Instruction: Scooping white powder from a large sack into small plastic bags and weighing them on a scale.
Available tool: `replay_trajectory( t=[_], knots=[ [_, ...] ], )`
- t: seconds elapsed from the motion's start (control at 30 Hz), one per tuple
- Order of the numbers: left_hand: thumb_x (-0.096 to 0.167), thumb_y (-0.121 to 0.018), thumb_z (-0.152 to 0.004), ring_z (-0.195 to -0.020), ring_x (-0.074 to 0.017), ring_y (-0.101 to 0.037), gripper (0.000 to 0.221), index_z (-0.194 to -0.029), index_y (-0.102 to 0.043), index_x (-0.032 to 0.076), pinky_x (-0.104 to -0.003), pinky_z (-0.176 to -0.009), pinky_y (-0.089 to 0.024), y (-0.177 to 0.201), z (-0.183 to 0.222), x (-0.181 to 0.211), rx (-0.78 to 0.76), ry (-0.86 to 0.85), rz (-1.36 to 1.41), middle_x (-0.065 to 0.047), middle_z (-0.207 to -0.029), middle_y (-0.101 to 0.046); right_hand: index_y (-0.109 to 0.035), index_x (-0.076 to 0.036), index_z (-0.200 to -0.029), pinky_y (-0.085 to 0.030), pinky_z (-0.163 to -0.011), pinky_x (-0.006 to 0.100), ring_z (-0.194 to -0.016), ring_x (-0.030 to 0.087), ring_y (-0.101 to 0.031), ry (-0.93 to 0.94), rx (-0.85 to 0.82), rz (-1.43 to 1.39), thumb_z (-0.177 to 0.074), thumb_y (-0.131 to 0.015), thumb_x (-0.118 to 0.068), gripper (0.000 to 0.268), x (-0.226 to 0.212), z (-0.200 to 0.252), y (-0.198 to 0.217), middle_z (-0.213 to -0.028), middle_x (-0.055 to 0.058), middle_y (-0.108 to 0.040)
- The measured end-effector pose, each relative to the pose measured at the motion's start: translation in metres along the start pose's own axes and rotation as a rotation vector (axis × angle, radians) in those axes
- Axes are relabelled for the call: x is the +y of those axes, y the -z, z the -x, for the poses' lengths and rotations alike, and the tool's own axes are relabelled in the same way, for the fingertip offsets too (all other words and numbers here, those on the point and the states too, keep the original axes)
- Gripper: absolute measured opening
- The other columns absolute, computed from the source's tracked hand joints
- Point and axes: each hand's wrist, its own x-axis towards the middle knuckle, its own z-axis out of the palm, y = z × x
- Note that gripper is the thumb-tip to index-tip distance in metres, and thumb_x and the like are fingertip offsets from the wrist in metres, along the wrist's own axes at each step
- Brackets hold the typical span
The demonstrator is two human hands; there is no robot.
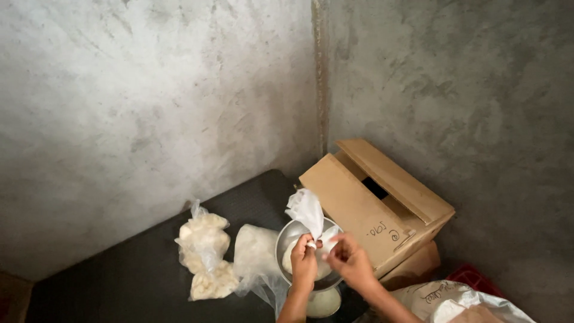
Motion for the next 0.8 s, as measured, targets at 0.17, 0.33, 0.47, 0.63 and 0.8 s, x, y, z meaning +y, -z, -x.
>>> replay_trajectory(
  t=[0.17, 0.33, 0.47, 0.63, 0.8],
  knots=[
    [0.005, -0.055, -0.097, -0.083, -0.0145, -0.066, 0.016, -0.104, -0.068, 0.002, -0.031, -0.075, -0.054, -0.002, 0.01, 0.012, 0.006, -0.02, -0.078, -0.007, -0.09, -0.073, -0.076, -0.003, -0.095, -0.057, -0.064, 0.03, -0.069, 0.015, -0.07, 0.057, -0.038, 0.39, -0.078, -0.083, -0.007, 0.019, -0.009, 0.0, -0.007, -0.076, 0.008, -0.076],
    [0.009, -0.061, -0.096, -0.09, -0.0188, -0.071, 0.016, -0.107, -0.069, 0.001, -0.032, -0.082, -0.055, 0.002, 0.011, 0.013, 0.056, -0.253, -0.214, -0.012, -0.096, -0.074, -0.076, -0.004, -0.1, -0.059, -0.068, 0.03, -0.072, 0.016, -0.076, 0.212, 0.022, 0.426, -0.076, -0.081, -0.009, 0.024, 0.005, -0.012, -0.012, -0.083, 0.011, -0.078],
    [0.011, -0.064, -0.098, -0.088, -0.0221, -0.07, 0.014, -0.105, -0.07, 0.001, -0.032, -0.081, -0.055, 0.0, 0.013, 0.027, 0.07, -0.167, -0.185, -0.012, -0.096, -0.074, -0.078, -0.005, -0.101, -0.058, -0.068, 0.032, -0.076, 0.019, -0.078, 0.288, -0.018, 0.401, -0.083, -0.077, -0.011, 0.019, -0.018, -0.014, -0.015, -0.085, 0.014, -0.078],
    [0.006, -0.071, -0.091, -0.093, -0.0236, -0.071, 0.012, -0.102, -0.07, 0.0, -0.033, -0.085, -0.054, -0.003, 0.015, 0.025, 0.183, -0.283, -0.191, -0.01, -0.097, -0.073, -0.08, -0.007, -0.101, -0.058, -0.066, 0.035, -0.076, 0.023, -0.076, 0.337, -0.066, 0.488, -0.081, -0.075, -0.013, 0.022, 0.0, -0.028, -0.003, -0.083, 0.015, -0.077],
    [-0.003, -0.073, -0.078, -0.1, -0.0278, -0.068, 0.017, -0.094, -0.073, 0.003, -0.036, -0.09, -0.054, -0.001, 0.022, 0.042, 0.227, -0.429, -0.27, -0.011, -0.106, -0.066, -0.076, -0.005, -0.089, -0.058, -0.062, 0.039, -0.069, 0.029, -0.075, 0.296, -0.135, 0.591, -0.078, -0.078, -0.019, 0.018, 0.021, -0.042, 0.008, -0.078, 0.016, -0.076]
  ],
)
